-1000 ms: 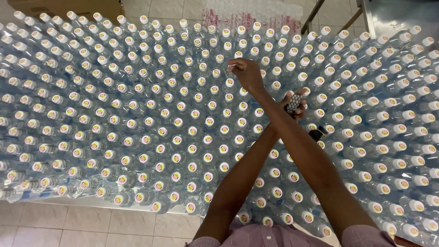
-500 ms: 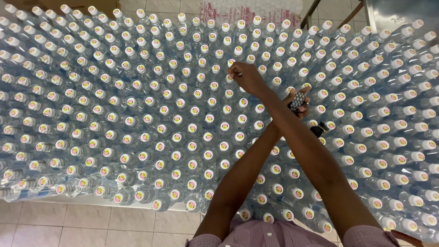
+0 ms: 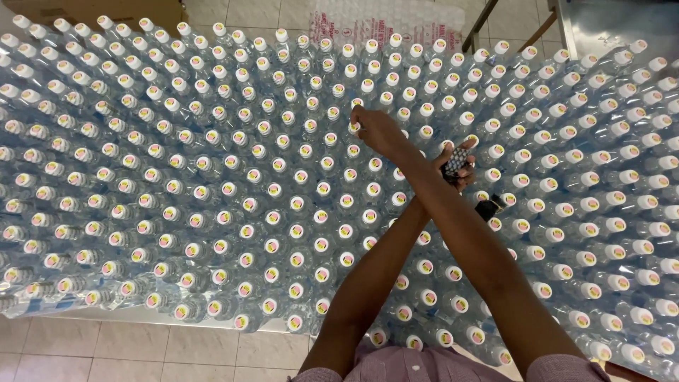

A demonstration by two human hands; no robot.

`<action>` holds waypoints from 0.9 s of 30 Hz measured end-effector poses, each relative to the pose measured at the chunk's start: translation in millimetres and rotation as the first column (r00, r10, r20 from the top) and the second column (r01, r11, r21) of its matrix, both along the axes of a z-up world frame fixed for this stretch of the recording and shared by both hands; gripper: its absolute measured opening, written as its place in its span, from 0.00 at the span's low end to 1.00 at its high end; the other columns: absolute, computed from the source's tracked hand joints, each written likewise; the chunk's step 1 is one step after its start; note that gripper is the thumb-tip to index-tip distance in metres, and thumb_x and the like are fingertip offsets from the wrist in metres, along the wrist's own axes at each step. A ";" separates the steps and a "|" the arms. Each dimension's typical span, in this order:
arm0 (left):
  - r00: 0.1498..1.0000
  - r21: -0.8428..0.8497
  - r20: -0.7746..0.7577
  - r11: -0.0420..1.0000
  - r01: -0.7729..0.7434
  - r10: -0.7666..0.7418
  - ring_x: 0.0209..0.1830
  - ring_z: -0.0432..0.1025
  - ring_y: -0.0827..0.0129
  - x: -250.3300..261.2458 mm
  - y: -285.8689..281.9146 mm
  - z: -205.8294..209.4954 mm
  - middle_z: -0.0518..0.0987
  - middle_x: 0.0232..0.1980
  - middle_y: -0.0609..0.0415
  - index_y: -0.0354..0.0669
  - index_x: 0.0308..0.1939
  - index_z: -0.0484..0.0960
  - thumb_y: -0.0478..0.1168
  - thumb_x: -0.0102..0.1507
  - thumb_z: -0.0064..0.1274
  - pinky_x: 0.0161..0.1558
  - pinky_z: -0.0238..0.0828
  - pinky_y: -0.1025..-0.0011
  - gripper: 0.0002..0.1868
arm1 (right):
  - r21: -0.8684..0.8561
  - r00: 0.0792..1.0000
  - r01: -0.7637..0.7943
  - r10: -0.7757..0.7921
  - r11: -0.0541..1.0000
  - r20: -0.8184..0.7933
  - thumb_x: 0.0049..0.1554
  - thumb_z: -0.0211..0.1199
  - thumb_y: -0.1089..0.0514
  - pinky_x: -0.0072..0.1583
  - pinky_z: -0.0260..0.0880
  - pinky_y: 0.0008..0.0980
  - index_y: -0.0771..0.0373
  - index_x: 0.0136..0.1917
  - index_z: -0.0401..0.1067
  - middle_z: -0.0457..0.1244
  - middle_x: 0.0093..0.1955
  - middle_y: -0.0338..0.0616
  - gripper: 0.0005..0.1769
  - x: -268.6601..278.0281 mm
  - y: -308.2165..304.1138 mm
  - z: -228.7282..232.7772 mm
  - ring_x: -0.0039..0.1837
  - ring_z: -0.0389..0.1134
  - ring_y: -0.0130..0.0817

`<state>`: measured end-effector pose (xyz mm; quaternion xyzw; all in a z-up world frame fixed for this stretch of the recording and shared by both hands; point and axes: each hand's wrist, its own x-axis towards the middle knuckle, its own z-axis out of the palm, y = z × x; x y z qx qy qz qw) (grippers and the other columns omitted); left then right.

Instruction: Manually applying small circular labels to the caps of a large array of water bottles.

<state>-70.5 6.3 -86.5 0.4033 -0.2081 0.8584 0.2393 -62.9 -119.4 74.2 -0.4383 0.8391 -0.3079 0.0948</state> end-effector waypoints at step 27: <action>0.918 -0.334 0.307 0.932 -0.144 0.252 0.42 0.78 0.60 21.1 -2.7 16.6 0.84 0.61 0.38 0.44 0.81 0.66 0.58 0.84 0.36 0.41 0.79 0.67 0.29 | -0.143 0.988 -0.130 0.141 0.981 0.067 0.64 0.63 0.68 0.58 0.74 0.62 0.66 0.62 0.73 0.72 0.53 0.65 0.12 37.3 13.6 11.0 0.59 0.74 0.66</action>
